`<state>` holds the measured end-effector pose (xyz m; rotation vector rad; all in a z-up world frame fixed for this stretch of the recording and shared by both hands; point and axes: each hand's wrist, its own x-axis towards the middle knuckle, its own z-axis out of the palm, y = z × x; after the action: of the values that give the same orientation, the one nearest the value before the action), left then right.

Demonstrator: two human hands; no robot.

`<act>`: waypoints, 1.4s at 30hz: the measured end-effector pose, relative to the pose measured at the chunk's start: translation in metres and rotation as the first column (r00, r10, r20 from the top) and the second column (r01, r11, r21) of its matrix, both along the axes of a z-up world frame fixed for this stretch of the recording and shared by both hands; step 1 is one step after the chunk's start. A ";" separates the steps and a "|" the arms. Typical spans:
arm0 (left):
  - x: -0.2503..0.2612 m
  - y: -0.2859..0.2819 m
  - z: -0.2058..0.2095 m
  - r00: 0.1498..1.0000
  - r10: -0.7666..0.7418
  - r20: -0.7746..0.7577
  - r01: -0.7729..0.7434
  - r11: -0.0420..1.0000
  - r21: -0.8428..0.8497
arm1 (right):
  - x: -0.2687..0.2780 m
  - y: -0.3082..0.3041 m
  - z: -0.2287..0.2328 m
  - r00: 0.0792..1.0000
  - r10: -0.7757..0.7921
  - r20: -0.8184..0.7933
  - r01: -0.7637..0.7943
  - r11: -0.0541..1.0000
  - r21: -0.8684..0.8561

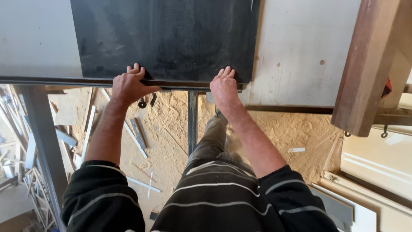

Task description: The person measures a wooden frame and a table saw surface with a tape measure, then positions a large black board on the saw. They adjust the board's alignment and feed it through the saw blade to cut it.

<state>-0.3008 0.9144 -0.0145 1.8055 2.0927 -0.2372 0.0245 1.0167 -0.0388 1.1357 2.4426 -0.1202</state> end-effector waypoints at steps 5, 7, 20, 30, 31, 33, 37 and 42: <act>-0.016 0.028 -0.013 0.999 -0.040 -0.004 0.040 0.999 0.025 | -0.012 0.030 -0.011 0.999 -0.036 0.006 0.036 0.999 -0.012; -0.021 0.046 -0.012 1.000 -0.018 0.018 0.018 0.999 0.027 | -0.021 0.048 0.000 0.998 -0.031 0.056 0.033 0.999 -0.037; -0.052 0.102 -0.028 0.996 -0.091 0.010 0.090 0.994 0.062 | -0.043 0.107 -0.015 0.996 -0.086 0.025 0.087 0.996 -0.029; -0.066 0.137 -0.031 0.997 -0.079 0.009 0.079 0.996 0.033 | -0.053 0.144 -0.059 0.989 -0.131 0.065 0.132 0.991 -0.004; -0.066 0.140 -0.035 0.997 -0.082 0.013 0.082 0.996 0.032 | -0.052 0.147 -0.062 0.989 -0.134 0.069 0.135 0.991 -0.005; -0.072 0.146 -0.039 0.992 -0.120 -0.043 0.123 0.989 0.079 | -0.055 0.155 -0.066 0.990 -0.136 0.047 0.136 0.991 0.006; -0.083 0.158 -0.050 0.990 -0.141 -0.022 0.143 0.981 0.135 | -0.060 0.167 -0.047 0.989 -0.146 -0.001 0.146 0.989 -0.019; -0.085 0.172 -0.044 0.990 -0.136 -0.049 0.140 0.984 0.113 | -0.068 0.181 -0.056 0.991 -0.131 -0.004 0.131 0.991 0.009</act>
<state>-0.3859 1.0864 -0.0582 2.0334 2.0492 -0.1937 -0.0433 1.1974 -0.0945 1.3002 2.3731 -0.1518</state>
